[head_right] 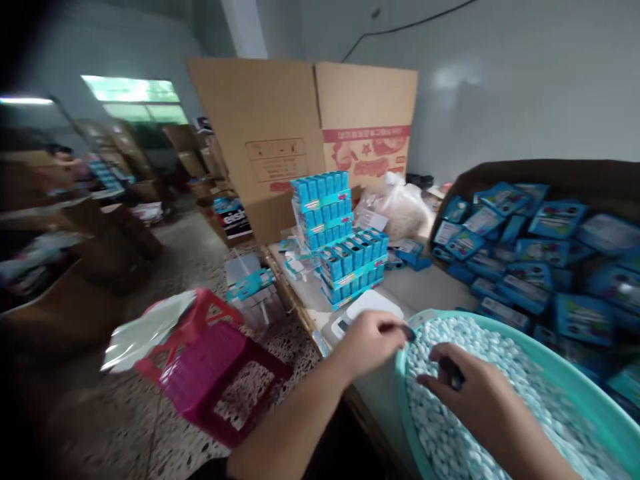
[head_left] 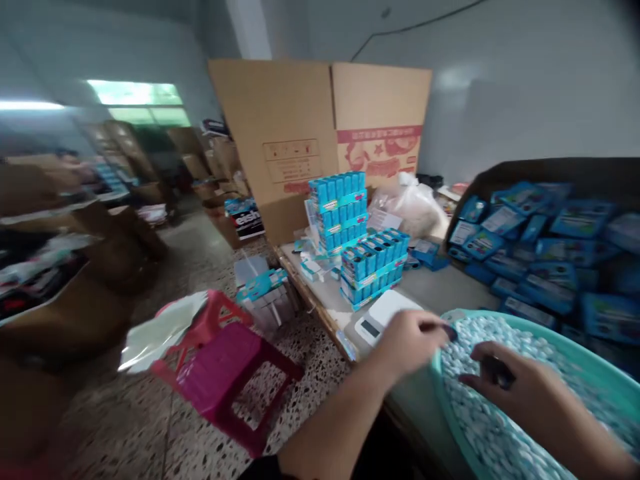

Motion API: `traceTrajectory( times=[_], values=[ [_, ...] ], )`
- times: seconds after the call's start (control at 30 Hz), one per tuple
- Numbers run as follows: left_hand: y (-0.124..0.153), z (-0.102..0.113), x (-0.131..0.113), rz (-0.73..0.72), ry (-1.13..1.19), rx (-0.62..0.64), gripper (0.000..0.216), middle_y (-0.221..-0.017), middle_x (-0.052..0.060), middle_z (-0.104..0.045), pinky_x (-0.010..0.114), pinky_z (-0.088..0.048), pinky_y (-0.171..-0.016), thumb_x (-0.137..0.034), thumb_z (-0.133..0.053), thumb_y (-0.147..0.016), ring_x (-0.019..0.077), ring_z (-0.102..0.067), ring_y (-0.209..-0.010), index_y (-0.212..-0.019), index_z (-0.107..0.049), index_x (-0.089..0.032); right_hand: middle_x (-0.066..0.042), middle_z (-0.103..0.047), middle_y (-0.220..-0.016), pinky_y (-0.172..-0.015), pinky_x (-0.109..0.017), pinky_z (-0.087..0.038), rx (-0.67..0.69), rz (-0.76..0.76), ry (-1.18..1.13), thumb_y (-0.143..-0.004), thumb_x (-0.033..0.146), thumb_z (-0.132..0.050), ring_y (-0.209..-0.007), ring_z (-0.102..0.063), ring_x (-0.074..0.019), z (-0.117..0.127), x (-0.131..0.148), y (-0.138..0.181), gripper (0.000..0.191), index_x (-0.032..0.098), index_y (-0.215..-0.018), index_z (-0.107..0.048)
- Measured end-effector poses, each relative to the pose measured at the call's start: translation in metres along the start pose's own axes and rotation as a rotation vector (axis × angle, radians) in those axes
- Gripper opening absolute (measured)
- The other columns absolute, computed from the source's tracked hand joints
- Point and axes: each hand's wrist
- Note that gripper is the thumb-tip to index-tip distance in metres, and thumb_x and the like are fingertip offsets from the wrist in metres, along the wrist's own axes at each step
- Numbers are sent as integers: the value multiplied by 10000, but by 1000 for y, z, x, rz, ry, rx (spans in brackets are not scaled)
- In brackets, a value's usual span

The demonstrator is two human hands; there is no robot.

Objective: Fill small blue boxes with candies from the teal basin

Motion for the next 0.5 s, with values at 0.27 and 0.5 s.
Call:
traceTrajectory(
  times=[0.27, 0.5],
  values=[
    [-173, 118, -35, 2, -801, -99, 224, -1016, 96, -752, 385, -505, -951, -357, -640, -891, 274, -670, -1076, -892, -758, -167, -26, -713, -726, -621, -302, -470, -140, -199, 84, -837, 512, -598, -639, -647, -206, 24, -12, -10, 311, 228, -939, -670],
    [-261, 121, -32, 74, -1051, 236, 344, -1234, 95, -633, 435, -564, -914, -369, -629, -940, 233, -638, -1078, -1211, -621, -157, -35, -710, -760, -643, -311, -469, -105, -151, 28, -868, 402, -597, -674, -641, -200, 28, -7, -10, 211, 214, -944, -655]
  ],
)
Point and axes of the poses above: each hand's wrist, its own y-axis away from the middle knuckle, its own z-axis out of the back of the hand, x = y × z
